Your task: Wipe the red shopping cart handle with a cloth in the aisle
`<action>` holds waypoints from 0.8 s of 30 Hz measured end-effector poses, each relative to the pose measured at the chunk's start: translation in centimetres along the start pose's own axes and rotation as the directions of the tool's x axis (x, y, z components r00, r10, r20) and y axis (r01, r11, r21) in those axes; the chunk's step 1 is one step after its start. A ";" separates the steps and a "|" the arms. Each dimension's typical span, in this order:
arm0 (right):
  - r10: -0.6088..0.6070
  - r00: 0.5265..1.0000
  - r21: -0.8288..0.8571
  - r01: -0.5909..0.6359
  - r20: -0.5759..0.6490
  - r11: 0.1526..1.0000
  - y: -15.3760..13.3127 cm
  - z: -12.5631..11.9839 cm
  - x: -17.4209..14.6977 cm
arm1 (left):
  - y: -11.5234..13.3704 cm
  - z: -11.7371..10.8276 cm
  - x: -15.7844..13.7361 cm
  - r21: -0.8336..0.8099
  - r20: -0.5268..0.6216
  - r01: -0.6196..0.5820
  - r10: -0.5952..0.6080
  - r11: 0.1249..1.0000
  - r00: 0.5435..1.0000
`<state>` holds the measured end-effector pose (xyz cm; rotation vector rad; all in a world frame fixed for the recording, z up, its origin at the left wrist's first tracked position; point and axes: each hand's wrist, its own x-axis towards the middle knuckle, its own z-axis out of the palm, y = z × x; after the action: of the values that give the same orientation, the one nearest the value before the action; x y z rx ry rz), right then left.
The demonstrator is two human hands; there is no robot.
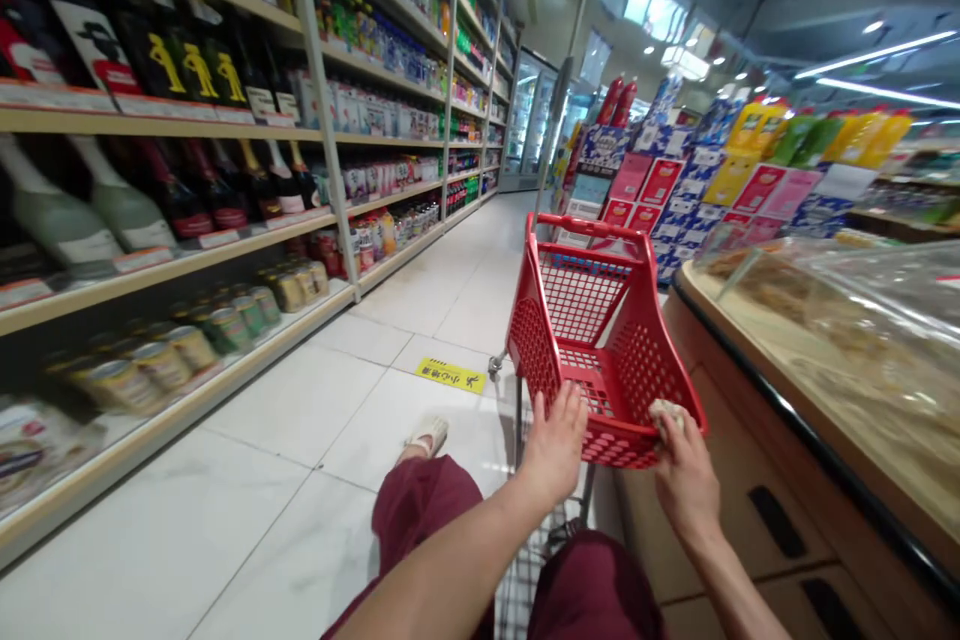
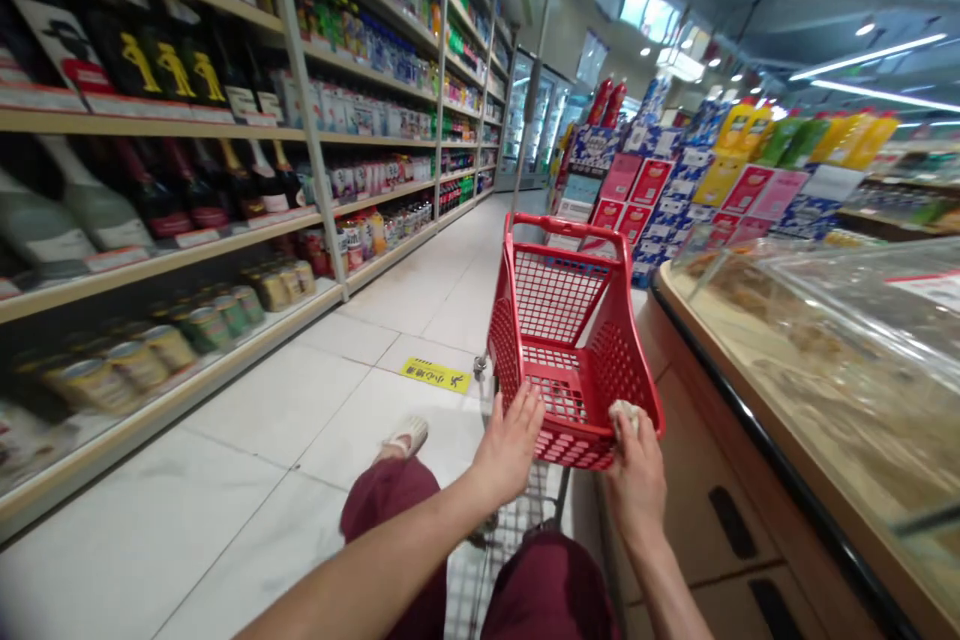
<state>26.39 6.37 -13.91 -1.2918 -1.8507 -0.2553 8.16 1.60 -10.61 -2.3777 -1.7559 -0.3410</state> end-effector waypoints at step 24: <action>-0.014 0.998 0.009 0.014 0.054 1.000 -2.4 1.1 1.4 | -2.4 0.5 1.0 -0.050 0.027 -0.005 0.006 0.999 1.000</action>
<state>23.67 6.87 -12.87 -1.2916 -1.9054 -0.2209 6.15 3.36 -10.86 -2.4324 -1.7726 -0.3578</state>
